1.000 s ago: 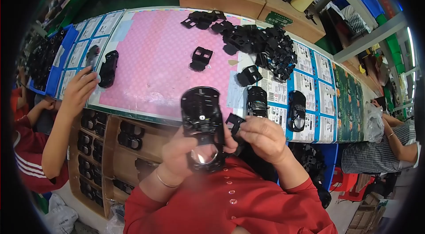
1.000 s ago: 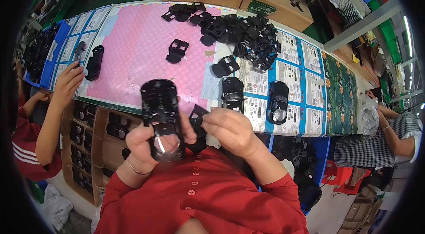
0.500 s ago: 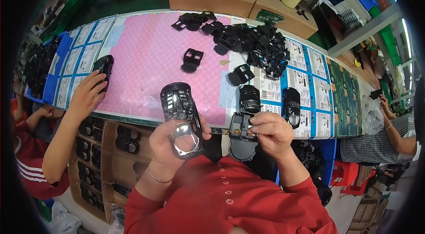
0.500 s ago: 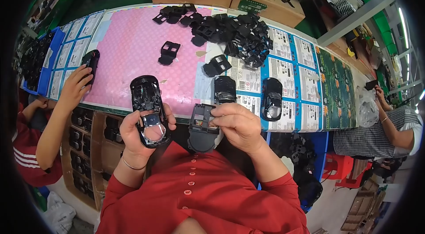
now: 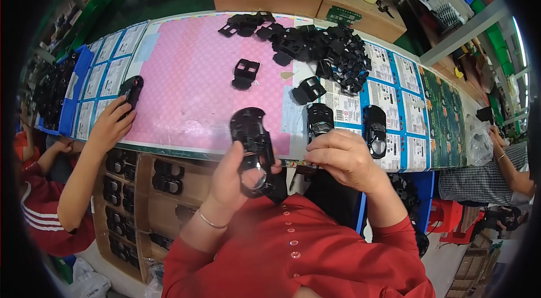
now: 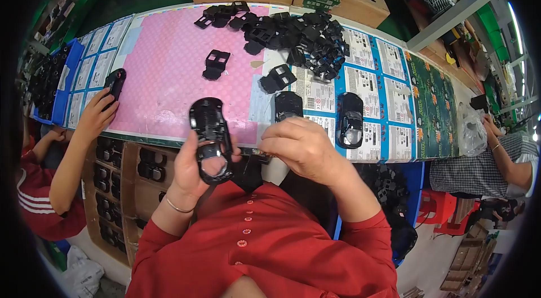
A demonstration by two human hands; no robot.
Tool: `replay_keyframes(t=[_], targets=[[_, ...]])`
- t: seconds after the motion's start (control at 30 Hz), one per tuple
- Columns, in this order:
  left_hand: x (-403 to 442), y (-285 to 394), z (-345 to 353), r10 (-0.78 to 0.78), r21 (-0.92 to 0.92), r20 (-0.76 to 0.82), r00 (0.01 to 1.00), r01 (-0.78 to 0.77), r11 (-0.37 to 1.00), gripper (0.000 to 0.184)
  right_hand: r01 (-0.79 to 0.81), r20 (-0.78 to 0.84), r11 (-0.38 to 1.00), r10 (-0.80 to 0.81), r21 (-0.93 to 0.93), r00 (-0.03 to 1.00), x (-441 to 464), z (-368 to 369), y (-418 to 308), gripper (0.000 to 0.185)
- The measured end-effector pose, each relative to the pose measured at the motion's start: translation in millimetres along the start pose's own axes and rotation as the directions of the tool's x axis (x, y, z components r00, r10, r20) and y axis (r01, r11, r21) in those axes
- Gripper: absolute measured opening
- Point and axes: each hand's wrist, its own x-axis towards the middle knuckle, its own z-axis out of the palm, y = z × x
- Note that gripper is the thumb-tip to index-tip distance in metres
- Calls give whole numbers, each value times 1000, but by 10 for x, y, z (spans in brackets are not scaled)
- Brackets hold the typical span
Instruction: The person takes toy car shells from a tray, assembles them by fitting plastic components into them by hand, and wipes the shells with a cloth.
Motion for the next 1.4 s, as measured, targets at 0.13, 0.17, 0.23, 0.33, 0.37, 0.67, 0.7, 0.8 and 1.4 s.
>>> replay_keyframes(t=[0.13,0.17,0.23,0.33,0.37,0.67,0.7,0.8,1.4], targets=[[90,-153,-51,-114,-3,63,991,114,993,51,100,271,987,-64,-123,961,292,-176,-115,16],[113,-206,-8,-132,-20,68,989,134,991,51,93,268,988,-57,-125,962,367,-170,-156,16],[109,-239,121,-132,-70,51,990,135,988,50,133,423,979,-57,-153,905,520,-141,-245,9],[152,-356,104,-69,-140,-7,998,68,988,49,128,453,986,-66,-108,889,597,17,-320,13],[157,-353,91,-69,-137,-7,998,68,988,49,129,410,988,-85,-81,908,591,58,-320,16],[139,-288,90,-40,-321,55,998,56,945,50,120,-43,992,-121,-26,992,364,421,-146,20],[149,-299,93,-44,-313,16,999,47,949,50,123,-41,992,-124,-29,991,368,428,-161,20],[157,-292,106,-46,-301,-20,999,38,953,47,67,-94,983,-84,-171,992,364,433,-177,15],[172,-185,71,26,-168,19,999,-23,986,49,-98,78,992,105,-82,991,283,335,-214,26]])
